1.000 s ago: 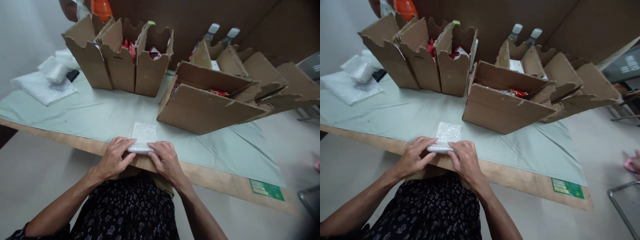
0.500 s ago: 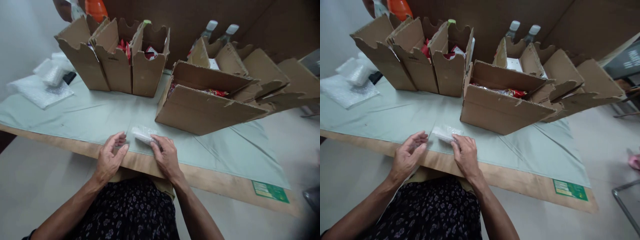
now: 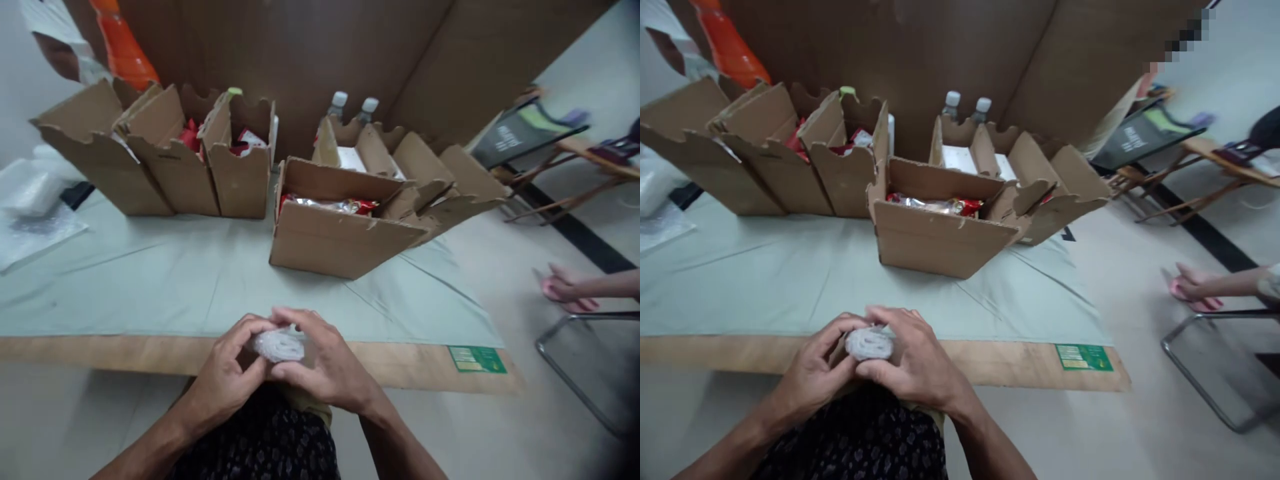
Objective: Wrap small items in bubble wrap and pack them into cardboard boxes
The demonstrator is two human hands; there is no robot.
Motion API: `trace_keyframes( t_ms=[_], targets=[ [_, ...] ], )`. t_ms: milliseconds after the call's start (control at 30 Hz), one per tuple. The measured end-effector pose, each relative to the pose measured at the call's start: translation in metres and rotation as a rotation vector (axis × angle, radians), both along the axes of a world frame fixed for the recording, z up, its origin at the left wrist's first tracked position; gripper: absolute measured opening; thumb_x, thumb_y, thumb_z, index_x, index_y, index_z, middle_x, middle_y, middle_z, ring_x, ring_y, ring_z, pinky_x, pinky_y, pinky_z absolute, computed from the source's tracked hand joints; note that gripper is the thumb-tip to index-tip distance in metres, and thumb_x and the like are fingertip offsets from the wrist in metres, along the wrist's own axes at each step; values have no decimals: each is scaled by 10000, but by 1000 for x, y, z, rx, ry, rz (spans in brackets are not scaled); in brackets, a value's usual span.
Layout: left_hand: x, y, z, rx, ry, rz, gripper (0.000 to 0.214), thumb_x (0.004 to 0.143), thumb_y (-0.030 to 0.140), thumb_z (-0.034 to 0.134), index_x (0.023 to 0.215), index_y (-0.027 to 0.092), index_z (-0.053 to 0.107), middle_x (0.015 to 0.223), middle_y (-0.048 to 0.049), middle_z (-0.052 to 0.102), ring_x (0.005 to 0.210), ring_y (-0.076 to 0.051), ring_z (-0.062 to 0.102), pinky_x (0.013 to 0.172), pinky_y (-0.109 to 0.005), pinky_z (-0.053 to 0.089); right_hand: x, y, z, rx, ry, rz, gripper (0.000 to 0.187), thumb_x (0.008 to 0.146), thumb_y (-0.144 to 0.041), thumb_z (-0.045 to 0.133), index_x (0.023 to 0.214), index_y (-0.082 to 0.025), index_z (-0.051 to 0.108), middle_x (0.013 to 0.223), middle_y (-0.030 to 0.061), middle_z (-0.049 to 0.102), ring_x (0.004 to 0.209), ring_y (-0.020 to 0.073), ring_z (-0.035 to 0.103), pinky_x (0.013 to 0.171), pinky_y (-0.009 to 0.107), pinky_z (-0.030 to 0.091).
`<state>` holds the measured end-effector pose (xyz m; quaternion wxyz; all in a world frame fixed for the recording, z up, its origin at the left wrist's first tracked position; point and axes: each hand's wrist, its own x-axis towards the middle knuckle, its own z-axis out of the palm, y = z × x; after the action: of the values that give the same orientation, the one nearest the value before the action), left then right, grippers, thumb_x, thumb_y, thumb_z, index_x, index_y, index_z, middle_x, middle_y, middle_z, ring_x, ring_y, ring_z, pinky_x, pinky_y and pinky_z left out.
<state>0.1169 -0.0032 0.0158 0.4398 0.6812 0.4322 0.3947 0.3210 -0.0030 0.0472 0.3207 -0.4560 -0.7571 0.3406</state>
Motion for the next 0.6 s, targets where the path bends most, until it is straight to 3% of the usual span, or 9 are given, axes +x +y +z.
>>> trace_keyframes(
  t_ms=[100,200,267,333,400,500,600],
  targets=[
    [-1,2,-11,88,55,27,352,902,193,622,1236,298,581,1091,-43,722,1009,-212,719,865,-339,600,12,2,24,120,-69,-50,122,952,-214,661,1051,-252,720,980,7,795,899,190,718,862,365,565],
    [-7,16,-11,231,147,66,487,935,268,614,1406,283,495,1250,-107,695,1173,-281,682,953,-426,592,42,6,59,278,-39,-191,82,946,-243,691,1020,-248,728,915,11,781,794,171,706,710,315,570],
    [-7,35,4,398,235,128,519,958,277,607,1459,275,474,1361,-132,643,1260,-304,633,1018,-473,563,70,15,88,471,-4,-425,132,931,-269,729,1062,-260,743,930,14,775,791,164,699,673,306,557],
    [0,59,29,609,300,189,592,952,256,635,1508,272,435,1487,-145,554,1380,-328,542,1115,-530,494,97,30,116,703,-25,-664,169,919,-294,748,1082,-254,760,945,13,768,817,155,683,698,318,533],
    [15,86,55,803,342,222,711,923,229,675,1560,253,361,1580,-159,463,1500,-362,405,1199,-596,389,119,51,139,813,-147,-768,196,901,-312,755,1072,-217,766,944,15,756,811,140,655,712,316,505],
    [40,118,81,925,399,191,663,893,182,691,1498,189,421,1548,-183,504,1528,-394,362,1209,-635,356,141,83,158,620,-482,-591,179,879,-296,700,1007,-188,761,834,1,740,669,116,603,602,262,450],
    [56,130,81,907,370,101,297,881,107,653,1166,176,607,1311,-146,676,1460,-392,466,1163,-616,424,153,108,160,367,-723,-305,177,862,-296,624,934,-223,769,730,-17,731,580,128,590,548,248,415]
  ],
)
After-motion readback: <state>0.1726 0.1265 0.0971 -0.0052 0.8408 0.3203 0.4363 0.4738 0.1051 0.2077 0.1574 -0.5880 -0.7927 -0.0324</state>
